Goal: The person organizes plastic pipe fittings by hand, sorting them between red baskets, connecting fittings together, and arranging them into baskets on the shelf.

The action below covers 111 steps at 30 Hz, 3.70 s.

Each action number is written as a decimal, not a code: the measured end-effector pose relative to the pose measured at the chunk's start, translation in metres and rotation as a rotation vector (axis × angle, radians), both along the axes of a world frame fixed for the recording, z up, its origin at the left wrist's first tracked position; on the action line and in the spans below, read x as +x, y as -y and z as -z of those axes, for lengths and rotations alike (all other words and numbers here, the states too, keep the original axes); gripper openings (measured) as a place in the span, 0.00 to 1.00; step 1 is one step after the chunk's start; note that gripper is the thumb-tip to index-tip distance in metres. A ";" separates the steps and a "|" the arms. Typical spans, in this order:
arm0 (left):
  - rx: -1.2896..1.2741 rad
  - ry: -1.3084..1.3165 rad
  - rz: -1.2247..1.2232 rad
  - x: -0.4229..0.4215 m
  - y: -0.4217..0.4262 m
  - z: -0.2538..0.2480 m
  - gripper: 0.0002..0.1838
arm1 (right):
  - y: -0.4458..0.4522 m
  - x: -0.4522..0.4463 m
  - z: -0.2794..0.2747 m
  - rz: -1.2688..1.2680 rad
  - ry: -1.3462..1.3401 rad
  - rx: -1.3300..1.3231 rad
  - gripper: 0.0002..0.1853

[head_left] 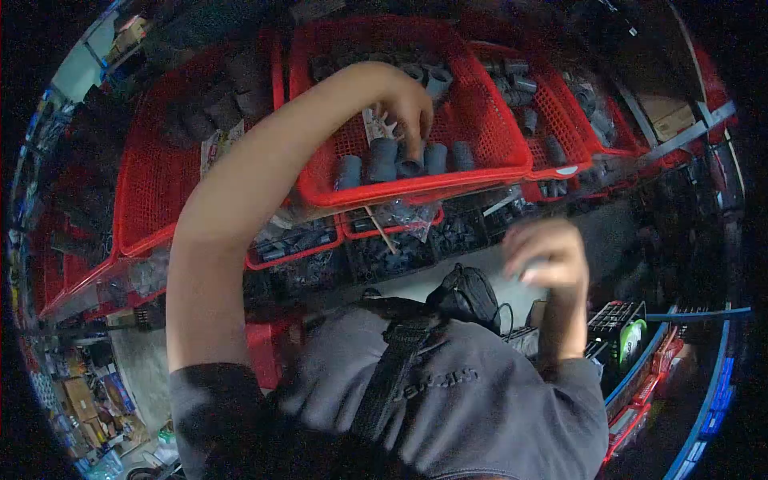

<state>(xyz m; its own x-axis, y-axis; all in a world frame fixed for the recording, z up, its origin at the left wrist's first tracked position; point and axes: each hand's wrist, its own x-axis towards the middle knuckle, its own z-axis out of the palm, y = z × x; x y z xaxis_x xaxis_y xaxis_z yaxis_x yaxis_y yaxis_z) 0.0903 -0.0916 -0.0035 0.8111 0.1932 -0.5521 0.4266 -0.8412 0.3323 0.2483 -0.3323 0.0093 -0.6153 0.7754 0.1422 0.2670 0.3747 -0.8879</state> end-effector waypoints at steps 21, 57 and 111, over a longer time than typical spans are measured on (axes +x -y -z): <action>-0.033 0.004 0.069 0.007 -0.008 0.012 0.26 | -0.180 -0.020 0.025 -0.026 1.238 -0.080 0.23; 0.385 0.300 -0.167 -0.044 -0.105 0.028 0.19 | -0.231 -0.064 -0.017 0.397 0.658 0.126 0.24; 0.351 0.386 -0.527 -0.070 -0.102 -0.021 0.23 | -0.227 -0.076 -0.026 0.082 1.034 0.589 0.21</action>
